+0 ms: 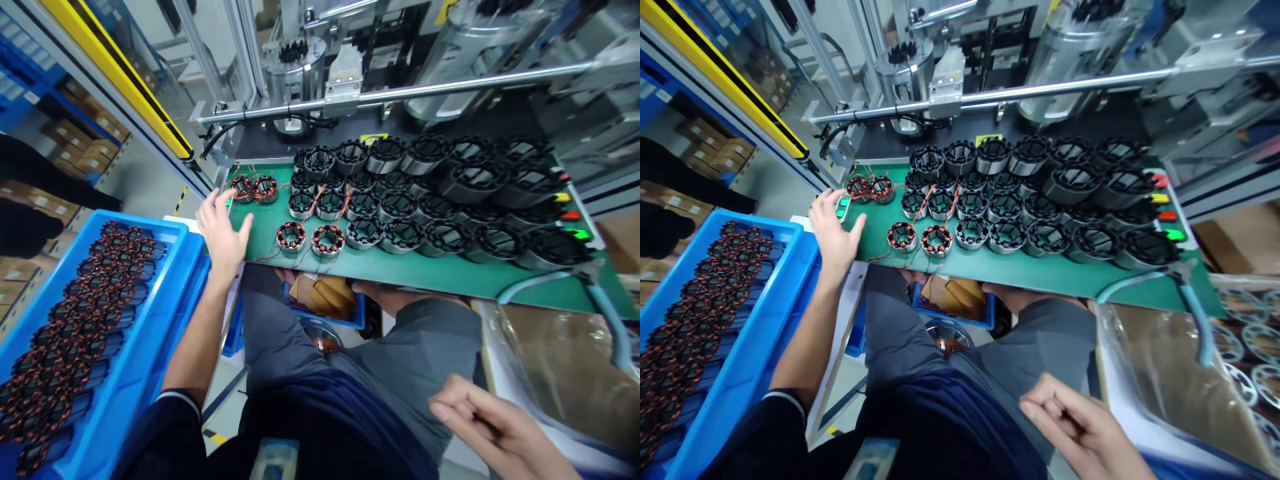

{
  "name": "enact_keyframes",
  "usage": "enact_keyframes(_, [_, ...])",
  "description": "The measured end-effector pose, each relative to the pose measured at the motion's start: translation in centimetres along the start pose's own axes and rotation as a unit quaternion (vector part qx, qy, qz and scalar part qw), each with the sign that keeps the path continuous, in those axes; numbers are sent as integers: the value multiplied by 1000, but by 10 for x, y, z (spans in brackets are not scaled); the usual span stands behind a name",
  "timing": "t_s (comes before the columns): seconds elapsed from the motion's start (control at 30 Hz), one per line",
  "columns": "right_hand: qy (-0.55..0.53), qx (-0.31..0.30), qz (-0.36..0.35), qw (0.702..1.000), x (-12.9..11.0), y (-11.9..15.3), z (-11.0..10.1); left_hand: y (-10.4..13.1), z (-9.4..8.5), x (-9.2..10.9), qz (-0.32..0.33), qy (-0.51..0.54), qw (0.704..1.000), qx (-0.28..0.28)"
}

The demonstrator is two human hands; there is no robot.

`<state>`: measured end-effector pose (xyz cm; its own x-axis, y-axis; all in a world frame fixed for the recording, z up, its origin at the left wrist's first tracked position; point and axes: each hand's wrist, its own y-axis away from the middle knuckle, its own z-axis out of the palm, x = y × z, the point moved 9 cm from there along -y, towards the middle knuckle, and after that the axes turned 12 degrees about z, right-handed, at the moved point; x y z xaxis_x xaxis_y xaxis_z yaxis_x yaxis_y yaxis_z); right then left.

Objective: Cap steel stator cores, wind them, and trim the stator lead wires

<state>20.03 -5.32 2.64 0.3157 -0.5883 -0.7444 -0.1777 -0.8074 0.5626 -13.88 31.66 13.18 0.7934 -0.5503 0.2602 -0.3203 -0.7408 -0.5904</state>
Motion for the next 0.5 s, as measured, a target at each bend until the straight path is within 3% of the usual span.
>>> enact_keyframes(0.13, [42,-40,-40,998,-13,0,23,-31,18,-42,-11,-27,998,-57])
enact_keyframes(0.27, [93,-73,-110,987,-50,6,34,-41,32,-50,7,43,998,-41])
enact_keyframes(0.37, [99,-71,-134,983,-64,11,32,-38,23,-54,-10,94,995,8])
enact_keyframes(0.5, [104,-72,-150,981,-66,11,33,-24,-9,-48,-55,155,985,49])
